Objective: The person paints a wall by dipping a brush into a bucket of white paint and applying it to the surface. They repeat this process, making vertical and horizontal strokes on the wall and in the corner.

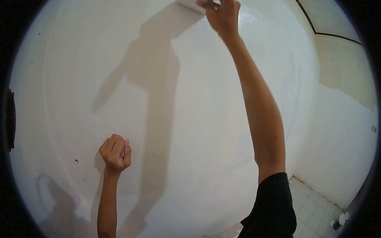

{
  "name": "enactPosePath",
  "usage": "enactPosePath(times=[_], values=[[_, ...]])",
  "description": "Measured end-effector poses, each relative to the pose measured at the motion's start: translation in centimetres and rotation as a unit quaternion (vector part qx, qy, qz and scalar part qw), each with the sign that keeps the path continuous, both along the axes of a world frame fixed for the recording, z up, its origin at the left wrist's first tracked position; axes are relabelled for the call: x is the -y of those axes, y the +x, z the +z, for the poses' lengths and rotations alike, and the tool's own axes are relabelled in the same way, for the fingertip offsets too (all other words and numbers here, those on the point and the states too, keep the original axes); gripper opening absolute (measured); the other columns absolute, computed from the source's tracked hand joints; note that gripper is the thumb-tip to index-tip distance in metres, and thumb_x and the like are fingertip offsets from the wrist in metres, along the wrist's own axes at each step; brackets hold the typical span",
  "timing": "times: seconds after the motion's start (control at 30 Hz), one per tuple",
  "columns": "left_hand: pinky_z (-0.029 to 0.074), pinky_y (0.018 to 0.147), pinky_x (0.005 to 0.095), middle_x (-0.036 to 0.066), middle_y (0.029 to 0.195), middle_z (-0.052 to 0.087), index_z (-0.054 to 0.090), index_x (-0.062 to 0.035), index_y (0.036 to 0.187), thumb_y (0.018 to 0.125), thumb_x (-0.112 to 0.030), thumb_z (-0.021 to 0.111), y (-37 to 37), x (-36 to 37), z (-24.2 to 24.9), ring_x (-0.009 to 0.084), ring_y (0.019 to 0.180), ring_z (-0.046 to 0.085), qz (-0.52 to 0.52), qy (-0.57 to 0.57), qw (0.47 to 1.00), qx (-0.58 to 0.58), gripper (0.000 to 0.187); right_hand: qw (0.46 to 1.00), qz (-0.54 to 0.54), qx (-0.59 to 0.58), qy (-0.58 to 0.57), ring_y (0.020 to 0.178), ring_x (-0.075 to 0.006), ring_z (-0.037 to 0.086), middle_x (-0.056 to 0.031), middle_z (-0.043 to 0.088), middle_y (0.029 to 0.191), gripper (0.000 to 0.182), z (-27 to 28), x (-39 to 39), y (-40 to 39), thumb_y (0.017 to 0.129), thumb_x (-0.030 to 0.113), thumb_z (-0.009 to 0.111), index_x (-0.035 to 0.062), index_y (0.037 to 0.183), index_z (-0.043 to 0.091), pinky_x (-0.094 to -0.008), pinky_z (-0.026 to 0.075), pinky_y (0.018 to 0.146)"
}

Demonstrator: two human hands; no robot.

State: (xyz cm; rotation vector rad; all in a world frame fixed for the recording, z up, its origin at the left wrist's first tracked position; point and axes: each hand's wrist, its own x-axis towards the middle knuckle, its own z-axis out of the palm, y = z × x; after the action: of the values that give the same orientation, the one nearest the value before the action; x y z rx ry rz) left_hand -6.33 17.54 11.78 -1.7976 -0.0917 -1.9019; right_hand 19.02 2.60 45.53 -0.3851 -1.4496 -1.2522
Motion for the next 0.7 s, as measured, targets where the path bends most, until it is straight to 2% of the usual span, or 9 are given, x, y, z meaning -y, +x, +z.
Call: enactPosePath(times=[0.07, 0.1, 0.13, 0.2, 0.33, 0.5, 0.57, 0.63, 0.7], values=[[0.024, 0.043, 0.0295, 0.003, 0.061, 0.048, 0.044, -0.0068, 0.060, 0.071, 0.001, 0.066, 0.2, 0.0, 0.2, 0.0184, 0.045, 0.030, -0.013, 0.013, 1.000, 0.009, 0.026, 0.988, -0.130, 0.054, 0.069, 0.070, -0.0203, 0.067, -0.0055, 0.074, 0.087, 0.016, -5.3, 0.2, 1.0, 0.076, -0.001, 0.072, 0.0060, 0.090, 0.072, -0.0308, 0.052, 0.064], [0.024, 0.043, 0.0294, 0.003, 0.061, 0.048, 0.043, -0.0069, 0.060, 0.071, 0.001, 0.066, 0.3, 0.0, 0.3, 0.0184, 0.045, 0.030, -0.018, 0.019, 1.000, 0.017, 0.026, 0.996, -0.057, 0.053, 0.037, 0.075, -0.0218, 0.069, -0.0052, 0.074, 0.094, 0.014, -9.6, -0.3, 1.2, 0.079, 0.001, 0.069, 0.0082, 0.090, 0.072, -0.0323, 0.053, 0.068], [0.024, 0.043, 0.0294, 0.003, 0.061, 0.047, 0.043, -0.0072, 0.060, 0.071, 0.000, 0.066, 0.2, 0.0, 0.3, 0.0183, 0.045, 0.029, -0.017, 0.018, 1.000, 0.011, 0.026, 0.985, -0.163, 0.050, 0.003, 0.082, -0.0219, 0.070, -0.0054, 0.074, 0.098, 0.015, -14.6, 0.2, 1.8, 0.081, 0.004, 0.066, 0.0103, 0.091, 0.074, -0.0328, 0.054, 0.074], [0.023, 0.043, 0.0292, 0.002, 0.060, 0.046, 0.043, -0.0077, 0.060, 0.071, 0.000, 0.066, -0.2, 0.1, 0.3, 0.0181, 0.045, 0.029, -0.010, 0.017, 1.000, 0.002, 0.026, 0.974, -0.154, 0.062, -0.152, 0.088, -0.0233, 0.071, -0.0081, 0.074, 0.101, 0.020, -25.2, 2.2, 2.4, 0.082, 0.007, 0.067, 0.0123, 0.100, 0.074, -0.0339, 0.054, 0.080], [0.023, 0.043, 0.0289, 0.002, 0.059, 0.045, 0.043, -0.0083, 0.060, 0.071, 0.000, 0.066, -0.2, 0.2, 0.3, 0.0178, 0.045, 0.029, -0.009, 0.011, 1.000, 0.002, 0.027, 0.937, -0.125, 0.011, -0.326, 0.084, -0.0259, 0.070, -0.0088, 0.073, 0.100, 0.027, -44.3, 6.8, 0.3, 0.072, 0.001, 0.077, 0.0079, 0.098, 0.073, -0.0331, 0.056, 0.067], [0.023, 0.043, 0.0288, 0.002, 0.059, 0.045, 0.042, -0.0084, 0.060, 0.071, 0.000, 0.066, -0.2, 0.2, 0.3, 0.0172, 0.045, 0.029, -0.001, 0.016, 1.000, -0.003, 0.028, 0.848, 0.012, -0.199, -0.490, 0.072, -0.0274, 0.067, -0.0107, 0.072, 0.087, 0.023, -56.0, 11.6, -0.8, 0.069, 0.002, 0.071, 0.0076, 0.091, 0.071, -0.0359, 0.053, 0.065], [0.023, 0.043, 0.0290, 0.002, 0.059, 0.046, 0.042, -0.0084, 0.060, 0.072, 0.000, 0.066, -0.2, 0.2, 0.2, 0.0173, 0.045, 0.029, -0.003, 0.017, 1.000, -0.001, 0.028, 0.808, -0.061, -0.231, -0.539, 0.085, -0.0305, 0.071, -0.0151, 0.073, 0.094, 0.015, -62.5, 14.1, 0.5, 0.090, 0.013, 0.066, 0.0088, 0.104, 0.065, -0.0427, 0.056, 0.071], [0.024, 0.044, 0.0291, 0.003, 0.059, 0.046, 0.042, -0.0083, 0.060, 0.072, 0.000, 0.065, -0.1, 0.2, 0.2, 0.0174, 0.045, 0.029, 0.001, 0.015, 1.000, -0.003, 0.028, 0.792, 0.003, -0.382, -0.476, 0.075, -0.0300, 0.068, -0.0118, 0.073, 0.087, 0.013, -61.4, 16.2, -2.2, 0.089, 0.003, 0.060, 0.0067, 0.079, 0.066, -0.0395, 0.054, 0.065], [0.024, 0.044, 0.0292, 0.003, 0.060, 0.047, 0.041, -0.0081, 0.060, 0.071, 0.001, 0.065, -0.2, 0.3, 0.2, 0.0175, 0.045, 0.030, 0.013, 0.012, 1.000, -0.008, 0.028, 0.733, -0.071, -0.445, -0.509, 0.074, -0.0300, 0.068, -0.0123, 0.072, 0.085, 0.012, -64.0, 18.3, -1.3, 0.085, -0.002, 0.059, 0.0048, 0.076, 0.065, -0.0387, 0.053, 0.065]])
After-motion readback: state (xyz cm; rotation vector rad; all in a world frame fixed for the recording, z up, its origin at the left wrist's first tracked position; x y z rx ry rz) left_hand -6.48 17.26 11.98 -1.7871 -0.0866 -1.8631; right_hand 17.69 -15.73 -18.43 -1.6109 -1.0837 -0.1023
